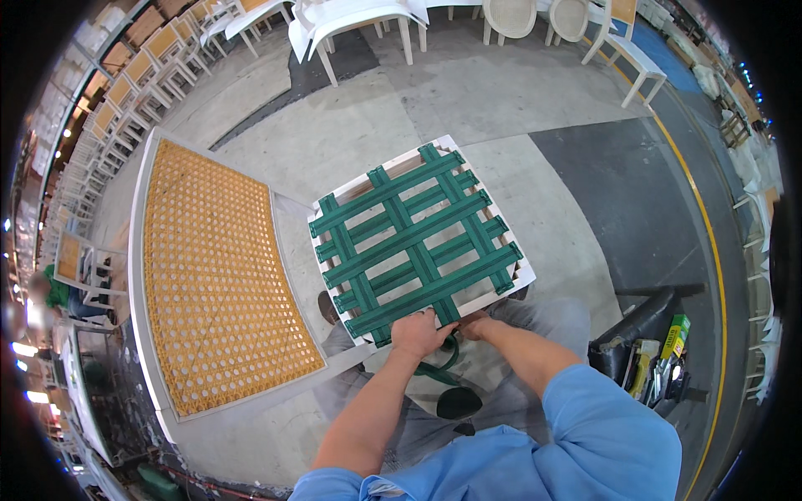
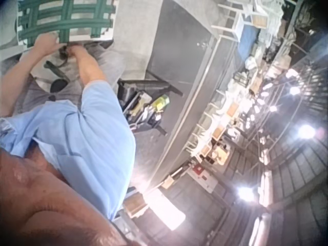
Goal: The person weaves green plastic strips into a white chair seat frame, threading them through existing strips to form a grid pattern. They use a staple gun to secure the strips and scissors to trim excess material.
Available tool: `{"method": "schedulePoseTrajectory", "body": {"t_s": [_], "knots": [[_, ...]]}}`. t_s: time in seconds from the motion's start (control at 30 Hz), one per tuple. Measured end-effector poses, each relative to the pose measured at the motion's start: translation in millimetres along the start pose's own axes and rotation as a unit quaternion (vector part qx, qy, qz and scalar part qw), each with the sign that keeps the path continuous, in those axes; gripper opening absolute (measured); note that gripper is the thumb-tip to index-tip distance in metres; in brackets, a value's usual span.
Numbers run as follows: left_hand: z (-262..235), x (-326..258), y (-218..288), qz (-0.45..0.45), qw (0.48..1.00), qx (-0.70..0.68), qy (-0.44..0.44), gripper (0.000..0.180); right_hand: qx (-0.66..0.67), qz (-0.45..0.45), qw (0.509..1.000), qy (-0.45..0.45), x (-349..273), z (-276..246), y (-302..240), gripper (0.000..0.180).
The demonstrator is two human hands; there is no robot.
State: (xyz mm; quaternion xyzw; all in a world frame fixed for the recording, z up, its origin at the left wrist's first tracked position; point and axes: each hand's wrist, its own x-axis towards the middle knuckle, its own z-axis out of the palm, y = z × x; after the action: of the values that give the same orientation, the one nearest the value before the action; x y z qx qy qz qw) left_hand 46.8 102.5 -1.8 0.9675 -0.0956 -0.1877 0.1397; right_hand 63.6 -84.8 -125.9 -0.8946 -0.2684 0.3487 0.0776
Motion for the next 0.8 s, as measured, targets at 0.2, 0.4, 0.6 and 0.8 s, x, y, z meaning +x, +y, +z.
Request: {"method": "schedulePoseTrajectory", "body": {"t_s": [0.2, 0.4, 0.6, 0.8], "knots": [[5.0, -1.2, -0.3, 0.003, 1.0, 0.007, 0.008, 0.071, 0.508, 0.272, 0.811, 0.101, -55.4, 7.2, -21.1, 0.052], [6.2, 2.2, 1.2, 0.004, 1.0, 0.005, 0.006, 0.073, 0.936, 0.254, 0.231, -0.075, -46.2, -0.3, -54.3, 0.072], [12.6, 3.8, -1.3, 0.002, 1.0, 0.019, 0.01, 0.076, 0.982, 0.16, 0.097, -0.001, -5.8, 4.5, -55.2, 0.06], [19.6, 7.4, -3.9, 0.019, 0.998, 0.023, 0.054, 0.069, 0.974, 0.198, 0.103, 0.048, 34.6, -4.2, -34.1, 0.048]]}}
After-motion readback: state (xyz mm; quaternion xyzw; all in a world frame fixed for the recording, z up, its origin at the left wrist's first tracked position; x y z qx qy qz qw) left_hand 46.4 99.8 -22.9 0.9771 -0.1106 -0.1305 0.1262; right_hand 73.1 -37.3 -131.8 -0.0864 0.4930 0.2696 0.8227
